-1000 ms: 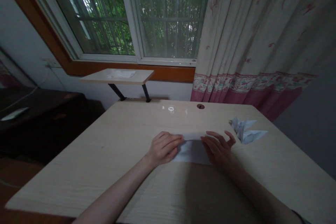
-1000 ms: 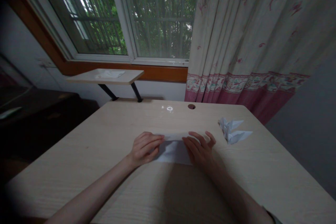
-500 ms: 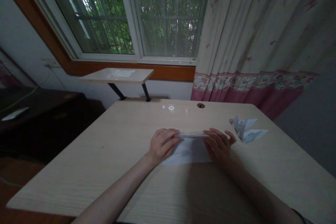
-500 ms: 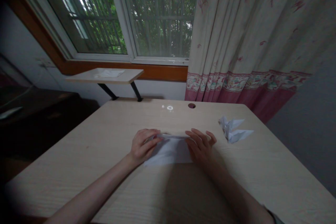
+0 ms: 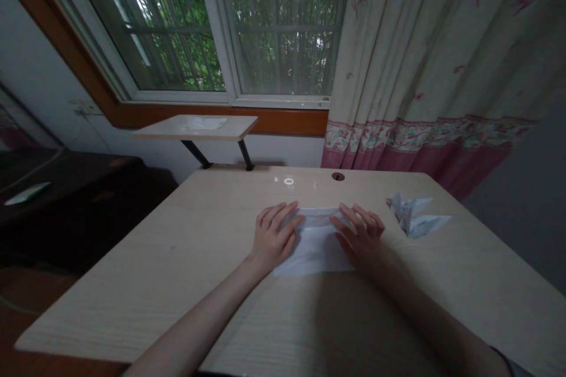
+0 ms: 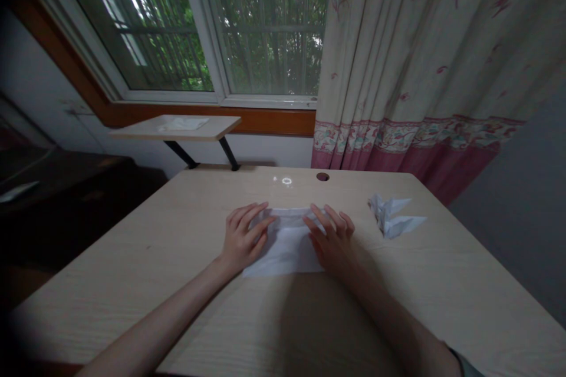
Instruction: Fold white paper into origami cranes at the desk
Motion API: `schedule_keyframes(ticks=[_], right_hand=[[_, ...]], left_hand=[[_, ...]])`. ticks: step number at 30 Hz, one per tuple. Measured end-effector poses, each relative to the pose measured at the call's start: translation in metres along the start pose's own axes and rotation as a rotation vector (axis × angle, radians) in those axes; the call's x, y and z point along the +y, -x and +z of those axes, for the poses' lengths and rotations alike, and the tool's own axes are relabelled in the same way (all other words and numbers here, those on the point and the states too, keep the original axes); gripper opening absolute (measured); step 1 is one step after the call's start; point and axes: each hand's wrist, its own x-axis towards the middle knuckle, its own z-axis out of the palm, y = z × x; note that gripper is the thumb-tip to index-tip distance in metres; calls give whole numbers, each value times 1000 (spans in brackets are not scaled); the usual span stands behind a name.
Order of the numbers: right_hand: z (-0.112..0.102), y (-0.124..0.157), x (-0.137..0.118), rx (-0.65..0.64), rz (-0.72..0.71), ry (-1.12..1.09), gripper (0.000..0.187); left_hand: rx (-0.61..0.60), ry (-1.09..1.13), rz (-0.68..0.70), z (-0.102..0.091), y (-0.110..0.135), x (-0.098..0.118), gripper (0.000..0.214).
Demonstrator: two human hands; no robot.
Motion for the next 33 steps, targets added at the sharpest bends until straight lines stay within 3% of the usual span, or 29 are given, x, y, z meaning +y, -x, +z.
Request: schedule_keyframes(ticks=[19,33], right_hand=[[18,5,3,-317,-140,-122,60],[27,17,6,-454,-42,-132,53]], left_hand=[[-346,1,-46,10,5,1,37],[-627,78,-31,23,20,-6,43]])
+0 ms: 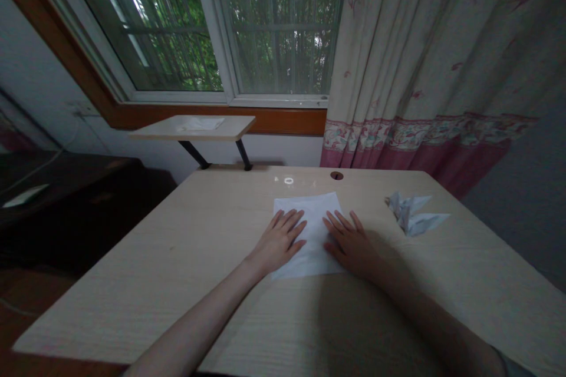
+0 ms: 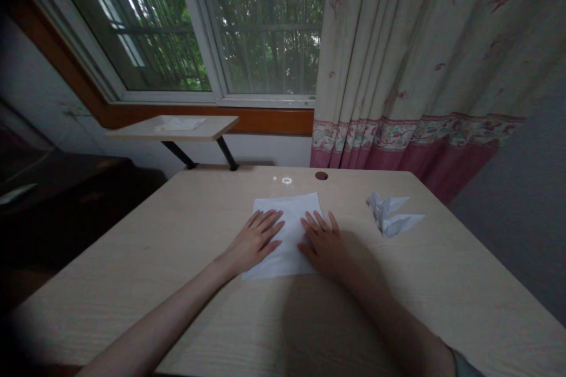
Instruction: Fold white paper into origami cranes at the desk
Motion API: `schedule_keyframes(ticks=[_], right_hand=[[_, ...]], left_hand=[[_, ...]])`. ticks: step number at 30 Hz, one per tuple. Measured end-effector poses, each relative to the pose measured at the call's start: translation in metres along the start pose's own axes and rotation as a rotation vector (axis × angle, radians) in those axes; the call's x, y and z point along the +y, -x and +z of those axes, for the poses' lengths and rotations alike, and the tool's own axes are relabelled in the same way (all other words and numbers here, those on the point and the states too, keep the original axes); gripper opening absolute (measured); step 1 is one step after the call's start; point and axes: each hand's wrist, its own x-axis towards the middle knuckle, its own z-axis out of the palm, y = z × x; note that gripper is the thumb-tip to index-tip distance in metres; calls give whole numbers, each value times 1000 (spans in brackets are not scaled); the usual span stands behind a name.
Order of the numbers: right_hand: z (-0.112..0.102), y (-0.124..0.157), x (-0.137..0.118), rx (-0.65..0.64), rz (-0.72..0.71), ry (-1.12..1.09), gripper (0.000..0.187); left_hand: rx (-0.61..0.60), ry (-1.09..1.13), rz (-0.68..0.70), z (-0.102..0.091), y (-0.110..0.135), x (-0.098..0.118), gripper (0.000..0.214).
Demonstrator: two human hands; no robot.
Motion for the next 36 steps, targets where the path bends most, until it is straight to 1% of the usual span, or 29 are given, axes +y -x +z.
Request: schedule_keyframes(ticks=[4,7,12,19,22,25,28,31,33,36], right_hand=[[1,1,0,19,41,7,56],[1,2,1,35,55,15,59],[1,3,2,38,57,28,61],[-3,2,7,-22,98,-44,57],[-5,2,10,-14,83,-113,58],[-7,3,12,32,84,-196,60],[-11,2,14,69,66,-333,62],[-18,2,15,104,28,-530,63],[-22,1,14,100,47,-641,61],[-27,-2,12,81,130,-735,61]], left_hand=[[-51,43,-4,8,3,-5,53],[-64,50,-8,10,4,-6,57],[-60,53,-4,8,4,-5,57],[-110,62,-17,3,2,-4,53],[-92,63,-8,4,2,-5,48],[-96,78,-14,3,2,-5,46],[-146,119,-45,-1,0,-4,45],[-196,168,-77,-5,-1,-2,44],[-210,191,-88,-7,-2,-2,43],[-211,198,-94,-8,-2,-1,43]])
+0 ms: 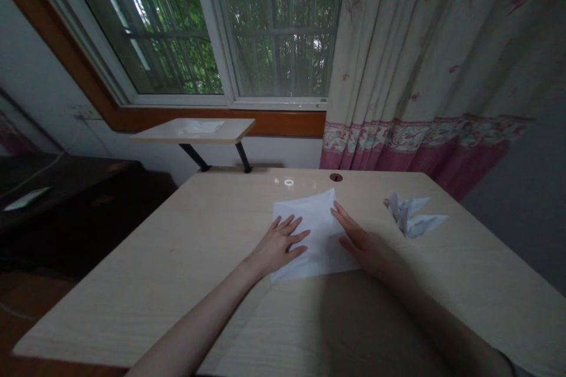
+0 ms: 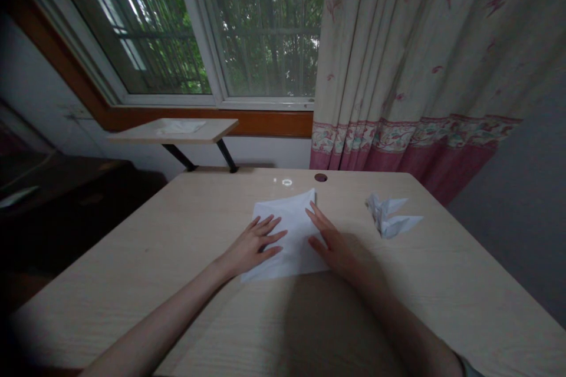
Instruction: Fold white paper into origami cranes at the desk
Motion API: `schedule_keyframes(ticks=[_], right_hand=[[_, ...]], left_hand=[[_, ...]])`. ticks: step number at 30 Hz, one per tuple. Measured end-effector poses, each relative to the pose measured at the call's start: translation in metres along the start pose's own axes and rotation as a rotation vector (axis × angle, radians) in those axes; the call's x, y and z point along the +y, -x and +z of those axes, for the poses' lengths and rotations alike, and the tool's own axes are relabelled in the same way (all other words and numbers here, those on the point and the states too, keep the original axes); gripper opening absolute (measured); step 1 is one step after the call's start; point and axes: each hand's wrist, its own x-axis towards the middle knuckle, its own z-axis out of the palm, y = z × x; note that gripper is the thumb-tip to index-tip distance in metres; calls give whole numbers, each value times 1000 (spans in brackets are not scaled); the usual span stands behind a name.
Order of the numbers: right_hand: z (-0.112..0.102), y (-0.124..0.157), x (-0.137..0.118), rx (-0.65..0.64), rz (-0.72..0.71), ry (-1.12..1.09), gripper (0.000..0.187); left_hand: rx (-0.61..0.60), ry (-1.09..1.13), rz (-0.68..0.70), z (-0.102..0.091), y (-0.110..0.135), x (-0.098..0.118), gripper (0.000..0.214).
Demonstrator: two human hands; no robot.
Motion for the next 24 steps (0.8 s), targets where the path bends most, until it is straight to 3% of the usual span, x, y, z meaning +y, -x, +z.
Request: schedule_keyframes(ticks=[9,11,17,24], right_hand=[[4,-2,1,132,218,-413,82],[6,-2,4,141,259,-447,77],[5,-2,8,123,336,-113,53],[-6,-4,0,33,302,408,38]], left_hand=[[-13,-4,2,-1,1,1,43],[-1,-6,6,0,1,0,43],[-3,-28,8,0,2,0,47],[-35,-40,8,-3,3,1,66]])
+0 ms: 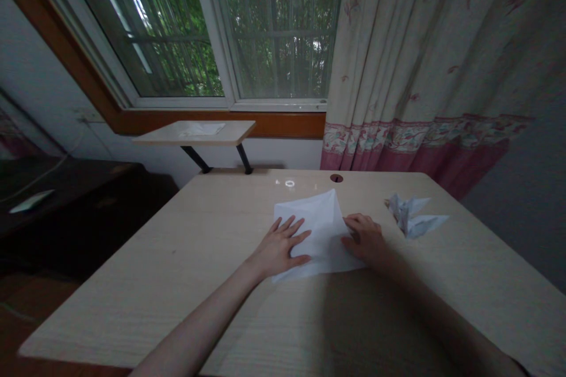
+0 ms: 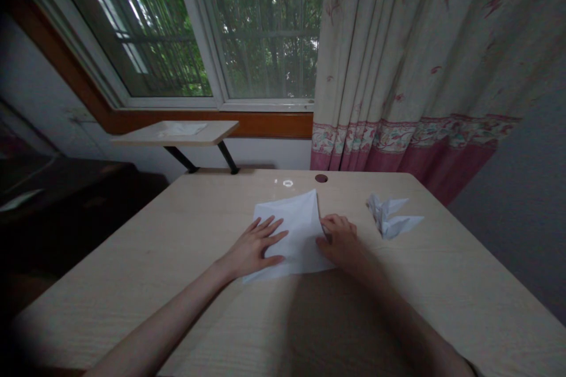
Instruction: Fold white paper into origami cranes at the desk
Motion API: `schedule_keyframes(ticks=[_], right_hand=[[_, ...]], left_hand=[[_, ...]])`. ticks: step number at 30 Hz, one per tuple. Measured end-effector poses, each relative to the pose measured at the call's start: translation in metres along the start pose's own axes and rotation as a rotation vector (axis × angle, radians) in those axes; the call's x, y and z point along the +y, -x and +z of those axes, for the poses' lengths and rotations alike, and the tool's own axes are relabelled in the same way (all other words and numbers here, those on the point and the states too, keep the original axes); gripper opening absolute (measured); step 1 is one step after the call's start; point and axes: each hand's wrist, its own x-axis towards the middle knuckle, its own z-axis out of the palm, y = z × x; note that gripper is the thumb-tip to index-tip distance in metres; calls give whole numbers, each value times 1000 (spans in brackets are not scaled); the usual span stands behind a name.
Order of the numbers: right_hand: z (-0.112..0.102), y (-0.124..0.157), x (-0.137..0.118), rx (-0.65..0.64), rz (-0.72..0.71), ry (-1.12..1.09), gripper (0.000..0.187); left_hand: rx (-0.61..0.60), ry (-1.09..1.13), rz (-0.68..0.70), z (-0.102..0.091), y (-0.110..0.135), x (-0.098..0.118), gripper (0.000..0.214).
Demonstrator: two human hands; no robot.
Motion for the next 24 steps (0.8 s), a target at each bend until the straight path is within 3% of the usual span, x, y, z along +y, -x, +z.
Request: schedule_keyframes(ticks=[6,11,15,19,24], right_hand=[[-15,3,-6,-41,22,158,7],[-11,2,-1,31,-33,-99,5],[-4,2,-3,77,-105,-492,15],[-8,6,-17,103,-36,-678,26],[-14,11,-31,-41,-39,-773,47]], left_hand=[[-35,-25,-19,-6,-2,7,79],[-47,-29,-23,-5,-1,6,79],[-18,-17,-20,-1,-1,4,79],[-10,-25,-12,-1,-1,3,78],[20,-42,-1,-3,0,7,75]])
